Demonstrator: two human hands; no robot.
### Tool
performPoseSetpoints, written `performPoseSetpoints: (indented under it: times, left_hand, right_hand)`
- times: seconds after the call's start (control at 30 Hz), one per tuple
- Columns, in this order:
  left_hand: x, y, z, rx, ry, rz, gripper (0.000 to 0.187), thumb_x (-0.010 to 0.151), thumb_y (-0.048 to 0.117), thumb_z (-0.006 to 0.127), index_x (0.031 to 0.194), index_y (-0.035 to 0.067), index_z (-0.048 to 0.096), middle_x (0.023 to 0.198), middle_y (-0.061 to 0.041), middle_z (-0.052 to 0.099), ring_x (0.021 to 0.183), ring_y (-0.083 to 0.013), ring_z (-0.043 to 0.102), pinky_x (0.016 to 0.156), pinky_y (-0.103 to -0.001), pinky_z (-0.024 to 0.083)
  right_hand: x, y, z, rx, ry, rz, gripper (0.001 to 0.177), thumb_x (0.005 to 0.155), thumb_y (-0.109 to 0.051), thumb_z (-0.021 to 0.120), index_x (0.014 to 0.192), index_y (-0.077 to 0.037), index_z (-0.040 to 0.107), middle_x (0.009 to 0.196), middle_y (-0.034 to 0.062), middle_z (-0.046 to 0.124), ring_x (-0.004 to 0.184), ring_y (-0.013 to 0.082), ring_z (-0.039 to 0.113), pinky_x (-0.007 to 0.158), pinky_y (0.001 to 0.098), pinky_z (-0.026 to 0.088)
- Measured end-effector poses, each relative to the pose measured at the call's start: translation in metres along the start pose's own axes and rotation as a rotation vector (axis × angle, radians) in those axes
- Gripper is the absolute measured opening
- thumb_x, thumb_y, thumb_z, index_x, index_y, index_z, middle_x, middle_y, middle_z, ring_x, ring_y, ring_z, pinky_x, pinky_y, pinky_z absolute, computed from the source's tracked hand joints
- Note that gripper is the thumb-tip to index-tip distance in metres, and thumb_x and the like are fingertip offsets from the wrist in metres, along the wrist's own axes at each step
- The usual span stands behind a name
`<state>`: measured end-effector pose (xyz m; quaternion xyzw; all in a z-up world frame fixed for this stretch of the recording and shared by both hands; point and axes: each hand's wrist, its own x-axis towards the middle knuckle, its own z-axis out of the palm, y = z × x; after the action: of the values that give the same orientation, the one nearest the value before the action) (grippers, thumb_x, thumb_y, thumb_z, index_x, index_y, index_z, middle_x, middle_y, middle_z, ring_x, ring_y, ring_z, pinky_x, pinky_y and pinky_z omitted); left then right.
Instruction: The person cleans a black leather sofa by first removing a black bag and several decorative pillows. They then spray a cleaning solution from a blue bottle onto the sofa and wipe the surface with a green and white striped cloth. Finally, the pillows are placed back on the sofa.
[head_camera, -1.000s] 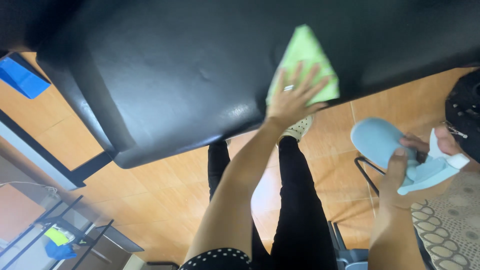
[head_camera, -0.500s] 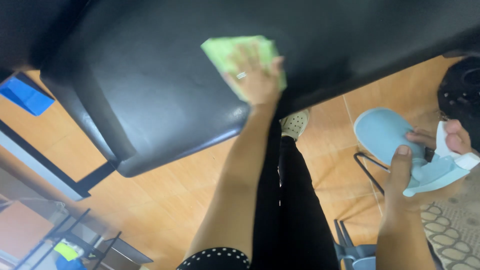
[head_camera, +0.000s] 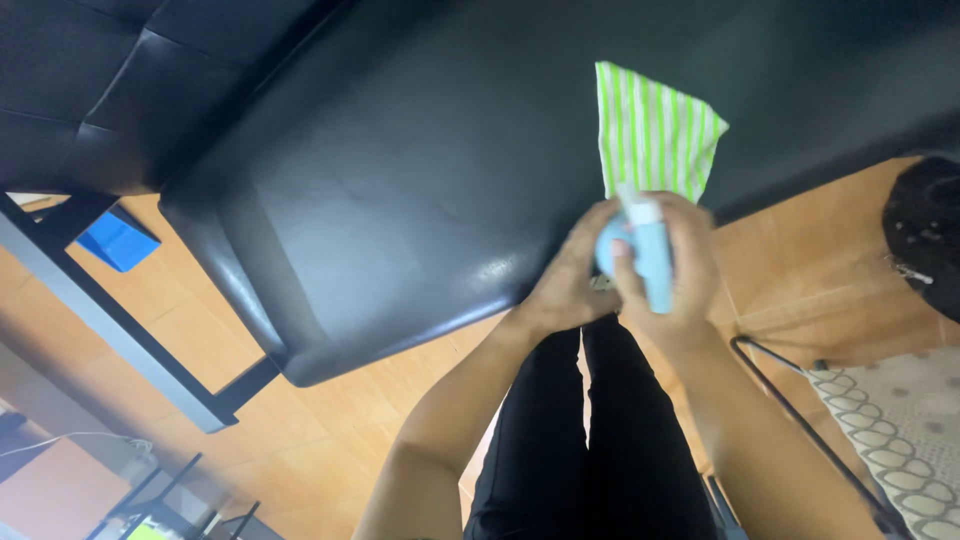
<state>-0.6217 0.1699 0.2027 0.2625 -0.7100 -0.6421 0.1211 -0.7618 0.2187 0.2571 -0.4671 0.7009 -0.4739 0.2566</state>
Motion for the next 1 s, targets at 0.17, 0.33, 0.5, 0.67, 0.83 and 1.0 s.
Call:
performPoseSetpoints:
  times: [0.17, 0.33, 0.5, 0.67, 0.83, 1.0]
  left_hand:
    - [-0.036, -0.059, -0.002, -0.35, 0.498, -0.268, 0.082, 0.088, 0.01, 0.082, 0.156, 0.007, 0.036, 0.14, -0.011, 0.058, 0.129, -0.0257, 0.061, 0.109, -0.04, 0.054]
    - [-0.053, -0.083, -0.041, -0.196, 0.855, -0.291, 0.088, 0.081, 0.014, 0.086, 0.151, 0.002, 0.036, 0.135, -0.014, 0.057, 0.125, -0.0256, 0.061, 0.108, -0.041, 0.052]
    - [-0.07, -0.119, -0.067, -0.094, 1.161, -0.396, 0.092, 0.077, 0.015, 0.089, 0.15, -0.001, 0.035, 0.139, -0.018, 0.048, 0.13, -0.0293, 0.052, 0.112, -0.044, 0.046]
    - [-0.08, -0.121, -0.072, -0.048, 1.216, -0.462, 0.092, 0.082, 0.019, 0.089, 0.153, -0.001, 0.032, 0.145, -0.021, 0.046, 0.137, -0.0326, 0.047, 0.118, -0.044, 0.038]
    - [-0.069, -0.151, -0.017, 0.028, 1.335, -0.663, 0.089, 0.087, 0.023, 0.087, 0.154, -0.001, 0.033, 0.148, -0.021, 0.048, 0.139, -0.0346, 0.048, 0.122, -0.046, 0.034]
    - [-0.005, -0.103, 0.038, -0.571, 1.434, -0.951, 0.107, 0.087, 0.022, 0.077, 0.163, 0.008, 0.003, 0.168, -0.018, 0.012, 0.155, -0.0325, 0.014, 0.123, -0.044, 0.015]
  right_hand:
    - [0.026, -0.004, 0.062, -0.009, -0.352, -0.096, 0.073, 0.085, -0.027, 0.083, 0.144, -0.004, 0.047, 0.151, 0.0207, 0.047, 0.138, 0.0407, 0.048, 0.115, 0.0528, 0.039]
    - [0.028, 0.092, 0.053, -0.381, -0.595, -0.032, 0.098, 0.079, -0.046, 0.081, 0.157, -0.009, 0.035, 0.165, 0.0256, 0.023, 0.154, 0.0489, 0.019, 0.12, 0.0687, 0.014]
    - [0.027, 0.204, 0.037, -0.774, -0.65, 0.041, 0.076, 0.1, -0.048, 0.062, 0.164, -0.02, 0.031, 0.173, 0.0238, 0.016, 0.156, 0.052, 0.009, 0.121, 0.0729, 0.007]
    - [0.036, 0.186, 0.112, -0.921, -0.884, -0.351, 0.061, 0.104, -0.055, 0.045, 0.162, -0.037, 0.038, 0.175, 0.0054, 0.02, 0.159, 0.0455, 0.008, 0.122, 0.0731, 0.003]
    - [0.113, 0.18, 0.176, -0.907, -0.87, -0.468, 0.068, 0.103, -0.061, 0.04, 0.163, -0.028, 0.039, 0.174, 0.0057, 0.02, 0.158, 0.0426, 0.008, 0.117, 0.0758, -0.001]
    - [0.196, 0.197, 0.141, -0.767, -0.794, -0.106, 0.075, 0.107, -0.061, 0.032, 0.168, -0.017, 0.026, 0.177, 0.0106, 0.009, 0.161, 0.0428, -0.002, 0.121, 0.0744, -0.008]
